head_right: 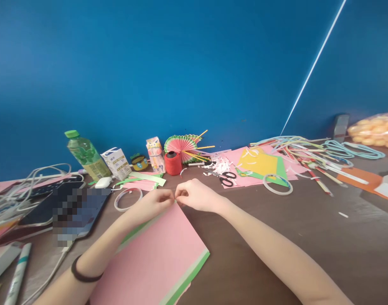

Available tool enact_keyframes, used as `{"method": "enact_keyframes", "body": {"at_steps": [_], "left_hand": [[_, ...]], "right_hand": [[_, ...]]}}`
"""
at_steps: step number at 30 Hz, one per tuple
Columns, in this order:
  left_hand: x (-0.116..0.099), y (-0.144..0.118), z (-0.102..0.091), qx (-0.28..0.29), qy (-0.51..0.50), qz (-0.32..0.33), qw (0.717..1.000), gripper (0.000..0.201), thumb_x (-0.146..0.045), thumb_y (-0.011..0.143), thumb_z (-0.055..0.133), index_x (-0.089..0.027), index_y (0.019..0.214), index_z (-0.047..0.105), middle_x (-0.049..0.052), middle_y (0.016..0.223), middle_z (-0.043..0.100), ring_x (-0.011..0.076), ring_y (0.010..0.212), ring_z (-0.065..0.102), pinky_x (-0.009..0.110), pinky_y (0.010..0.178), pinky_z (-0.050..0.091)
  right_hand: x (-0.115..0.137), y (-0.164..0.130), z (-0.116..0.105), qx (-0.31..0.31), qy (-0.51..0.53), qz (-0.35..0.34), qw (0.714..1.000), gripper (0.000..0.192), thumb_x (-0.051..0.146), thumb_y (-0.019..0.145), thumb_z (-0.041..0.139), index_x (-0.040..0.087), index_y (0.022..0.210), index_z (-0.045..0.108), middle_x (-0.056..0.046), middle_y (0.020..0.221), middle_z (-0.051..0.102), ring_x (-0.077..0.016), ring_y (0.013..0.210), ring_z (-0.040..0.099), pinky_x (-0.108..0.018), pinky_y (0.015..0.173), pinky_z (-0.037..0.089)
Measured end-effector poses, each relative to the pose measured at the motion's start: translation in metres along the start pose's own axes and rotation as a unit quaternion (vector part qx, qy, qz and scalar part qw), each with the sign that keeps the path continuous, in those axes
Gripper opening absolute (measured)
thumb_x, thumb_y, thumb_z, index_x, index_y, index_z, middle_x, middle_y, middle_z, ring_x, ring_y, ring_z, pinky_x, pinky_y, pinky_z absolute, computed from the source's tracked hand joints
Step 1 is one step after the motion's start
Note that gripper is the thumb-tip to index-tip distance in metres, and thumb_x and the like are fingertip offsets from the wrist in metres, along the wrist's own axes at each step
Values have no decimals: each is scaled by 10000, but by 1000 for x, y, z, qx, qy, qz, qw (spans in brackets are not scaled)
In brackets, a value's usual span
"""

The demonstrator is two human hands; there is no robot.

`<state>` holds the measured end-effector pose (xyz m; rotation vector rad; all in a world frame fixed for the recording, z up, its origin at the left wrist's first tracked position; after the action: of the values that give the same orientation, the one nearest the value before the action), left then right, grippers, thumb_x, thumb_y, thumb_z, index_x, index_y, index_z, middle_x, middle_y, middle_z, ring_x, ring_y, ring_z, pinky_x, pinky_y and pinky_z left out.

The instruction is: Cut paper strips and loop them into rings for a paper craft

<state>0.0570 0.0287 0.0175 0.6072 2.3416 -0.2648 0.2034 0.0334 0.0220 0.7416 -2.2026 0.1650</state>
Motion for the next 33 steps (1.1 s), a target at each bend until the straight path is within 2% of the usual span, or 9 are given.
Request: {"method": "enact_keyframes", "body": {"at_steps": [8,17,20,23,25,27,28,31,33], "left_hand": [[2,4,1,-43,-105,-3,993,109,-239,684,368,-175,596,370,-58,565,334,85,536,315,189,482,247],[16,7,-5,-50,-174,-46,982,144,-302,700,409,-169,653,440,-51,597,382,92,562,356,187,521,293],[21,6,-10,-68,-170,-61,981,177,-330,715,408,-171,643,435,-51,596,379,87,543,345,183,497,278],[23,6,-15,-83,-141,-59,985,218,-367,726,409,-169,646,450,-42,608,405,94,550,367,192,505,290],[24,6,-17,-95,-121,-55,987,235,-382,727,418,-164,663,476,-29,635,450,106,580,409,203,531,316],[26,8,-20,-106,-102,-47,988,247,-388,729,428,-160,673,506,-16,661,496,122,614,451,214,561,341],[27,8,-22,-114,-95,-42,988,251,-387,730,434,-159,677,523,-10,673,517,129,630,469,218,574,350],[28,8,-29,-145,-78,-34,986,251,-377,731,456,-159,690,574,-4,687,562,131,632,495,215,570,358],[29,6,-33,-159,-70,-53,983,255,-380,732,464,-162,693,590,-18,614,542,108,532,463,207,501,335]], "right_hand": [[7,0,2,-75,-54,-35,995,65,155,715,464,187,674,503,24,608,565,-100,564,519,-197,530,353],[2,2,0,-132,-27,-57,989,40,178,728,460,190,691,470,26,623,549,-102,585,520,-204,564,381],[-11,6,-13,-162,-37,-15,986,56,201,735,448,187,702,490,11,638,577,-116,596,536,-216,573,392],[-34,8,-32,-153,-82,67,982,89,188,723,437,180,673,510,-6,633,611,-123,574,553,-217,553,386],[-53,6,-48,-168,-138,143,966,147,213,741,421,184,635,518,-6,603,615,-126,551,551,-219,547,377],[-68,3,-63,-177,-158,178,955,240,268,763,406,181,561,503,-17,527,588,-140,503,536,-231,510,355],[-75,0,-71,-199,-193,202,939,254,295,761,417,183,551,508,-21,524,586,-148,515,538,-232,503,345],[-84,-7,-87,-270,-263,218,900,95,212,697,482,185,692,573,-50,729,645,-174,646,567,-234,523,335],[-84,-9,-92,-292,-273,217,891,171,153,678,473,187,796,592,-59,813,653,-184,711,574,-237,539,335]]}}
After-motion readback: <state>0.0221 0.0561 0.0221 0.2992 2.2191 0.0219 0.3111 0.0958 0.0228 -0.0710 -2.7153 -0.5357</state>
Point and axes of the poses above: each hand's wrist, its own y-axis towards the middle knuckle, its own z-axis out of the palm, x = y × z, the point moved 3 cm from there along y, towards the middle knuckle
